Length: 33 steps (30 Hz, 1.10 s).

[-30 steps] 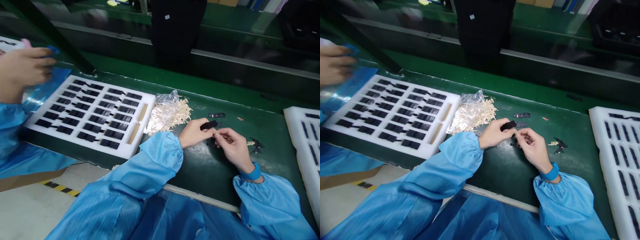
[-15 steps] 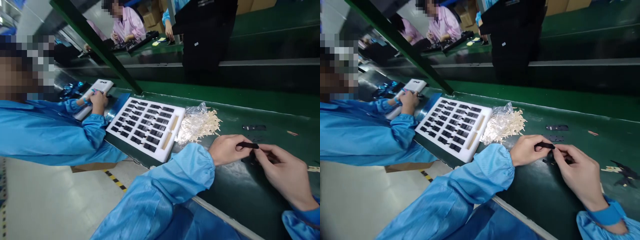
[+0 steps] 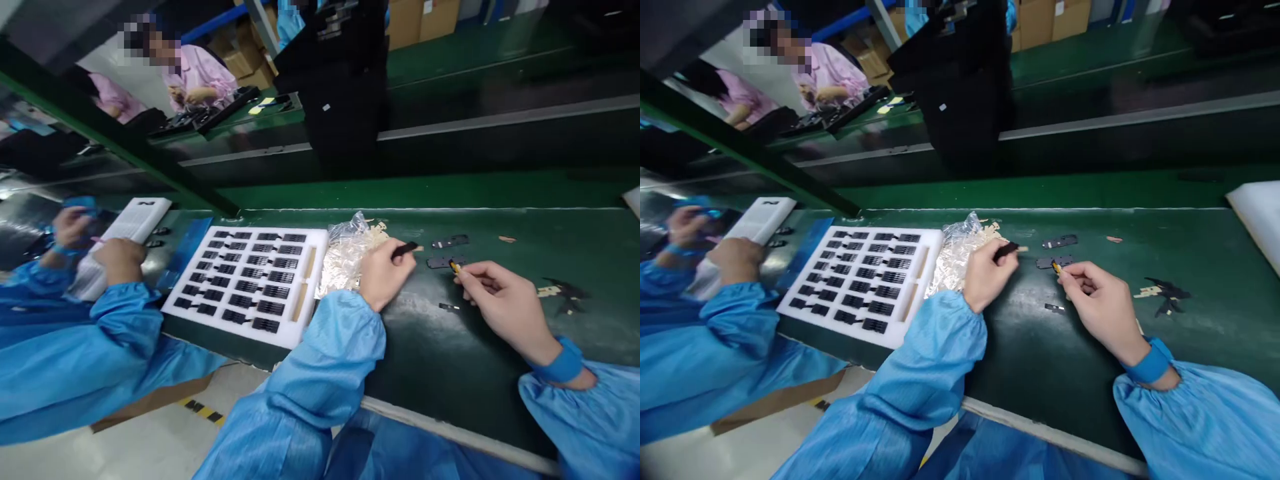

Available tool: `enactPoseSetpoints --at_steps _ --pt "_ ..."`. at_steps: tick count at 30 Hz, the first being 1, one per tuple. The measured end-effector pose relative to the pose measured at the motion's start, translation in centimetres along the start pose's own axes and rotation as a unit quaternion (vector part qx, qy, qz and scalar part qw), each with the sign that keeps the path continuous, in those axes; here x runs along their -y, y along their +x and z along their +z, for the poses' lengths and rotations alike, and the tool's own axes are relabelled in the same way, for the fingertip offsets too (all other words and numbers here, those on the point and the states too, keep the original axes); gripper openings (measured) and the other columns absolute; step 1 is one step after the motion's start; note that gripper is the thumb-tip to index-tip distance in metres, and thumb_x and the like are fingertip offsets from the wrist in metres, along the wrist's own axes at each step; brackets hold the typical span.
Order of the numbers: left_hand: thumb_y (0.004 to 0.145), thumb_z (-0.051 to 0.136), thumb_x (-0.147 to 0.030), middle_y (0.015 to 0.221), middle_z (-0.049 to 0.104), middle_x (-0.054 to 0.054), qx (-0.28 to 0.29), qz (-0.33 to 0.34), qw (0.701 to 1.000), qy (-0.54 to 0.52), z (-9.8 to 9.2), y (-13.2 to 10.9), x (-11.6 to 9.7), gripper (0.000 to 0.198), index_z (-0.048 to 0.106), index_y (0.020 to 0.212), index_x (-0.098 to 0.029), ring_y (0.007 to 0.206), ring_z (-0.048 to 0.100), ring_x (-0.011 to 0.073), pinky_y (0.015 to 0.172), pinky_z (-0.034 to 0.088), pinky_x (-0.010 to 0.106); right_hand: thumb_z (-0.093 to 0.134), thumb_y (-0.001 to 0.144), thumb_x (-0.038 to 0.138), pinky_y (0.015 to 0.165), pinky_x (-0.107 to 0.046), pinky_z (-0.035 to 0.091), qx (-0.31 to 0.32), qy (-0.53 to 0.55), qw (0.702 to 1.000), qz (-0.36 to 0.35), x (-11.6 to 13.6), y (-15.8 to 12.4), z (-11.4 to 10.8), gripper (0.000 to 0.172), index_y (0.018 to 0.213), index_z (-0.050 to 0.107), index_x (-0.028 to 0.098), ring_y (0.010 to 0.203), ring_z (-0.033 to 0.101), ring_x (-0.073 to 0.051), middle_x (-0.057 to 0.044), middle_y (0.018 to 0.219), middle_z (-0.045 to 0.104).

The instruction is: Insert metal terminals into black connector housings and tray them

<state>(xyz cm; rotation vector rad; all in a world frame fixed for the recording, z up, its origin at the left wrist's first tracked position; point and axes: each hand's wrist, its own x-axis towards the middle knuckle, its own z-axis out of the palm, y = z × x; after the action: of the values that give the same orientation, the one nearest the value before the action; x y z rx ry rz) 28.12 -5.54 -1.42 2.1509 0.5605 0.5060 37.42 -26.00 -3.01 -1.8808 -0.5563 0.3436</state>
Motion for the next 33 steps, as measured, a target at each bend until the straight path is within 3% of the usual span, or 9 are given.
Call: enactPoseSetpoints --at_steps 3,5,9,13,17,22,24,28,33 --pt "0.088 0.062 -0.026 0.069 0.058 0.000 -0.035 0.030 0.988 0.144 -1.6 1.1 0.9 0.018 0.059 0.071 -0.020 0.070 0.058 0.0152 0.065 0.038 0.027 0.070 0.089 0.055 0.056 -0.029 0.049 0.005 0.017 1.000 0.010 0.2 0.1 0.1 0.036 0.089 0.072 0.020 0.060 0.061 -0.016 -0.005 0.075 0.071" --pt "0.087 0.062 -0.020 0.076 0.065 0.002 -0.031 0.036 0.982 0.181 -1.9 1.3 1.0 0.011 0.064 0.076 -0.020 0.075 0.061 0.0169 0.069 0.041 0.028 0.069 0.091 0.053 0.057 -0.029 0.049 0.015 0.017 1.000 0.010 0.2 0.1 0.2 0.034 0.090 0.072 0.019 0.061 0.061 -0.017 -0.005 0.074 0.070" --pt "0.091 0.061 -0.020 0.092 0.074 0.000 0.064 0.033 0.997 0.014 -0.6 0.2 0.0 0.023 0.072 0.111 -0.022 0.076 0.065 0.0141 0.074 0.049 0.026 0.067 0.094 0.045 0.059 -0.029 0.048 0.031 -0.013 0.999 -0.009 0.0 0.0 0.2 0.025 0.095 0.073 0.020 0.065 0.061 -0.017 -0.003 0.076 0.069" --pt "0.095 0.064 -0.033 0.113 0.076 0.003 0.164 0.032 0.977 -0.131 1.2 -1.2 -1.1 0.028 0.072 0.119 -0.021 0.096 0.070 0.0161 0.086 0.053 0.026 0.065 0.096 0.036 0.059 -0.028 0.047 0.049 -0.054 0.994 -0.076 0.4 -0.2 0.1 0.016 0.092 0.072 0.022 0.068 0.061 -0.016 -0.001 0.078 0.068" --pt "0.094 0.066 -0.037 0.094 0.076 0.002 0.175 0.020 0.977 -0.118 1.8 -1.4 -0.9 0.022 0.074 0.104 -0.019 0.085 0.069 0.0155 0.079 0.051 0.025 0.063 0.098 0.031 0.061 -0.027 0.049 0.057 -0.075 0.989 -0.112 0.9 -0.3 0.2 0.012 0.094 0.071 0.023 0.068 0.062 -0.014 0.000 0.080 0.067" --pt "0.091 0.069 -0.039 0.072 0.064 -0.003 0.146 0.008 0.985 -0.089 1.8 -1.4 -0.5 0.022 0.072 0.098 -0.019 0.069 0.061 0.0123 0.068 0.045 0.024 0.068 0.095 0.029 0.059 -0.028 0.049 -0.037 -0.092 0.987 -0.124 1.0 -0.5 0.3 0.011 0.104 0.068 0.022 0.068 0.060 -0.014 -0.002 0.089 0.063" --pt "0.091 0.069 -0.037 0.067 0.059 -0.004 0.140 0.029 0.987 -0.077 1.8 -1.5 -0.6 0.018 0.072 0.095 -0.019 0.067 0.059 0.0118 0.067 0.044 0.023 0.067 0.096 0.028 0.060 -0.028 0.048 -0.022 -0.096 0.986 -0.134 1.0 -0.6 0.3 0.006 0.097 0.068 0.022 0.068 0.060 -0.014 -0.001 0.085 0.063" --pt "0.092 0.068 -0.033 0.068 0.060 -0.004 0.146 0.074 0.983 -0.076 1.8 -1.7 -0.7 0.014 0.073 0.094 -0.020 0.069 0.060 0.0122 0.070 0.046 0.023 0.062 0.100 0.026 0.064 -0.029 0.049 0.024 -0.111 0.982 -0.153 1.0 -0.7 0.4 0.010 0.097 0.071 0.024 0.069 0.061 -0.015 -0.001 0.084 0.066" --pt "0.093 0.066 -0.028 0.090 0.074 0.001 0.159 0.099 0.979 -0.085 1.8 -1.7 -0.4 0.011 0.073 0.099 -0.021 0.082 0.068 0.0146 0.080 0.051 0.025 0.060 0.101 0.026 0.066 -0.029 0.048 0.025 -0.129 0.977 -0.168 0.9 -0.6 0.4 0.011 0.098 0.071 0.022 0.072 0.062 -0.016 -0.002 0.088 0.068"
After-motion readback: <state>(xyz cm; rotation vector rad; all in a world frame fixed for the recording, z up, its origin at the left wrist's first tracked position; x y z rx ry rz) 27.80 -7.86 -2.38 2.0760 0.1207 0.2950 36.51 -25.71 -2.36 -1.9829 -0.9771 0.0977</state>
